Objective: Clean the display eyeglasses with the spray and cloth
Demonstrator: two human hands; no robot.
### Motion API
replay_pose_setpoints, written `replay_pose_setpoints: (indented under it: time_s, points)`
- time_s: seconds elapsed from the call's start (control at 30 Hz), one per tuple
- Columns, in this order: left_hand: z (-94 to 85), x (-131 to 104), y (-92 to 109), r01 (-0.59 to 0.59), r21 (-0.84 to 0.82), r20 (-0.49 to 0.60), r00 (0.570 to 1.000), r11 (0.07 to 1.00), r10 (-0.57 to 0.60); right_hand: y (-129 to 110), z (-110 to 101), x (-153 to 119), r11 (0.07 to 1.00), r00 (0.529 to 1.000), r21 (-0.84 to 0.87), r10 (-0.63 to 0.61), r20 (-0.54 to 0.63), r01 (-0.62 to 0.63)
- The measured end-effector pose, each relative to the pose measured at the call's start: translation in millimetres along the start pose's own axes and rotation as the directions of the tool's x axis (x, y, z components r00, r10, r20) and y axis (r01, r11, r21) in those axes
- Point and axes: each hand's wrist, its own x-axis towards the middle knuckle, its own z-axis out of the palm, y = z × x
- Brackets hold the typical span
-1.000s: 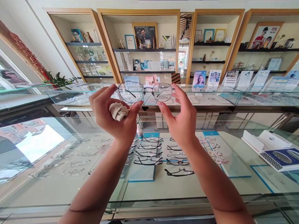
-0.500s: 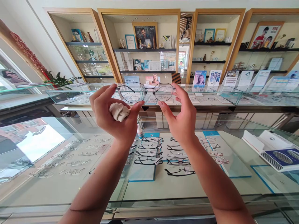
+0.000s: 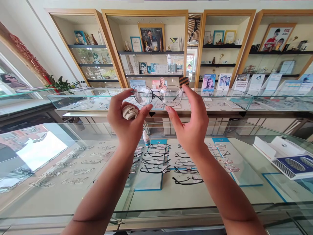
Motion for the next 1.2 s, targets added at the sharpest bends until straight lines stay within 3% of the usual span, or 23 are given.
replay_pose_setpoints:
  time_s: [0.3,0.53,0.7,0.93,1.07,1.2]
  points:
    - [1.3,-0.9,-1.7,0.058,-0.008,0.017,0.998,0.998,-0.057,-1.8,-1.5,2.9,0.985,0.994,-0.136,-0.111,0.002,0.110]
    - [2.2,-1.3,-4.1,0.036,-0.019,0.020,0.999,0.999,-0.036,3.4,-1.4,3.7,0.980,0.991,-0.152,-0.132,0.011,0.132]
    - [1.6,-1.3,-2.5,-0.031,0.023,-0.038,0.999,0.999,0.032,6.3,-0.6,2.8,0.990,0.997,-0.122,-0.069,0.037,0.073]
    - [-1.1,1.2,4.1,-0.214,0.038,-0.125,0.968,0.976,0.217,6.3,1.8,0.2,0.997,0.994,0.012,0.077,0.073,-0.078]
    - [-1.9,0.2,4.4,-0.183,0.055,-0.106,0.976,0.982,0.188,5.7,1.8,0.7,0.996,0.993,0.016,0.085,0.077,-0.086]
    - [0.1,-2.9,-1.5,-0.077,0.031,-0.078,0.994,0.997,0.079,3.6,1.8,0.9,0.998,0.996,-0.008,0.067,0.061,-0.067]
